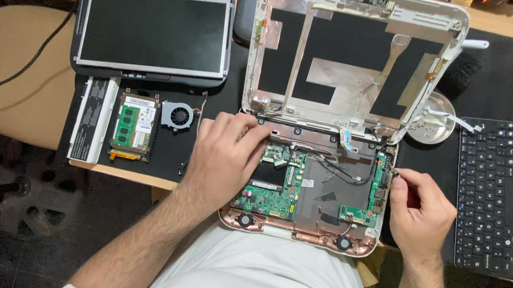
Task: The person removes the laptop screen and places it on the desk. They then use a screwdriver to remove screws from the cooling fan and motherboard, detaching the fan and placing it aside. The person continues to unscrew and remove components from the motherboard.
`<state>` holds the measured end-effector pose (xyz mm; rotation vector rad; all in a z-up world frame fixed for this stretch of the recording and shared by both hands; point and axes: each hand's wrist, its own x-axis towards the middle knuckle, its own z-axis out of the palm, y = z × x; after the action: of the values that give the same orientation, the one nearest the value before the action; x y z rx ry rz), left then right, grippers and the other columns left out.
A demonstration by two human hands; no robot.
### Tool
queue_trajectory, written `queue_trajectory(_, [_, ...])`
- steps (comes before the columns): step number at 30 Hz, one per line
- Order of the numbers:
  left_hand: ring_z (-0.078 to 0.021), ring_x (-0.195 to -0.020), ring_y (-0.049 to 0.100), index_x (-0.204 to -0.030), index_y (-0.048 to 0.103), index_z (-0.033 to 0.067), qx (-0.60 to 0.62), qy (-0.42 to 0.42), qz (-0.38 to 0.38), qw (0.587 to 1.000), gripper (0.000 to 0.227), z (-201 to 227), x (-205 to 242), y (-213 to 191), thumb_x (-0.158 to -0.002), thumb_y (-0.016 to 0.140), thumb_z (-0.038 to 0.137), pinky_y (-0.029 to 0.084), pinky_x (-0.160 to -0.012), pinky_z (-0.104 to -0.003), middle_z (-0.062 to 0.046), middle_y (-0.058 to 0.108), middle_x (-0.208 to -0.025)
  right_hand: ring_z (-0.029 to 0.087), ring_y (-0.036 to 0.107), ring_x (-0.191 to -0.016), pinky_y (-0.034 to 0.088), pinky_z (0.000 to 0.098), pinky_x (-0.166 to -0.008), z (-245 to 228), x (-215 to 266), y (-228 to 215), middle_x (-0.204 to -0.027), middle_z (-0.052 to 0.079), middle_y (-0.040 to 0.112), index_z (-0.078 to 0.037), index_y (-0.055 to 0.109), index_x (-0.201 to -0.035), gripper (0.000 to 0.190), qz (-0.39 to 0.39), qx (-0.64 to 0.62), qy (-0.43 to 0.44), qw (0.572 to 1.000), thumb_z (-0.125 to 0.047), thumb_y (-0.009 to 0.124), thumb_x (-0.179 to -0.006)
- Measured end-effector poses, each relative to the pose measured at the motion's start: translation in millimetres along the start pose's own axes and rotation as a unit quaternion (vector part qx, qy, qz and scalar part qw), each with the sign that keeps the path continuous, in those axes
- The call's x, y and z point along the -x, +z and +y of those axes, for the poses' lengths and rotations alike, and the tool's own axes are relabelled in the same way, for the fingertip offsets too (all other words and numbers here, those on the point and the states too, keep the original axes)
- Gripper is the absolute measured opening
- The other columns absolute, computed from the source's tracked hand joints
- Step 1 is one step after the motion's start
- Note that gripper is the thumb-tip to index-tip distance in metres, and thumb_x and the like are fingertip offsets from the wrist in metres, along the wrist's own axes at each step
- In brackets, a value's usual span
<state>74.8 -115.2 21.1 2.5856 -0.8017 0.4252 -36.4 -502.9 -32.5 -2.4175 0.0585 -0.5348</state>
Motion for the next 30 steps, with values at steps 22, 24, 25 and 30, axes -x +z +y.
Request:
queue_trajectory(22, [-0.0452,-0.123,0.074,-0.158,0.073,0.0075,0.123,-0.067,-0.088,0.986,0.072,6.6,-20.4,-36.2,-0.091,0.094,-0.003,0.061,-0.099,-0.057,-0.015,0.068,-0.146,0.028,0.079,-0.077,0.061,0.0406,-0.074,35.6,13.9,8.8,-0.095,0.011,0.086,-0.007,0.090,-0.127,0.008,0.046,-0.051,0.035,0.997,-0.007,0.091,-0.119])
queue_trajectory(24, [-0.0428,-0.127,0.076,-0.154,0.078,0.0049,0.161,-0.110,-0.076,0.978,0.061,7.3,-16.2,-55.9,-0.097,0.081,-0.016,0.062,-0.107,-0.054,-0.019,0.071,-0.142,0.031,0.080,-0.077,0.061,0.0426,-0.073,40.0,15.2,9.2,-0.095,0.014,0.086,-0.003,0.085,-0.122,0.008,0.054,-0.050,0.032,0.997,-0.005,0.092,-0.120])
queue_trajectory(25, [-0.0428,-0.127,0.076,-0.154,0.078,0.0049,0.160,-0.111,-0.076,0.978,0.061,0.4,-6.4,-52.3,-0.097,0.081,-0.016,0.062,-0.107,-0.054,-0.019,0.071,-0.142,0.031,0.080,-0.077,0.061,0.0426,-0.073,41.0,14.5,8.1,-0.095,0.014,0.086,-0.003,0.085,-0.122,0.008,0.053,-0.051,0.031,0.997,-0.005,0.092,-0.120])
queue_trajectory(30, [-0.0363,-0.123,0.076,-0.127,0.081,0.0101,0.179,-0.084,0.032,0.980,0.024,-11.0,41.1,-6.5,-0.104,0.088,0.003,0.061,-0.107,-0.053,-0.010,0.076,-0.124,0.024,0.080,-0.078,0.069,0.0412,-0.075,-6.5,-4.3,-1.2,-0.118,0.019,0.078,0.003,0.086,-0.122,0.011,0.061,-0.225,0.031,0.972,-0.007,0.082,-0.119])
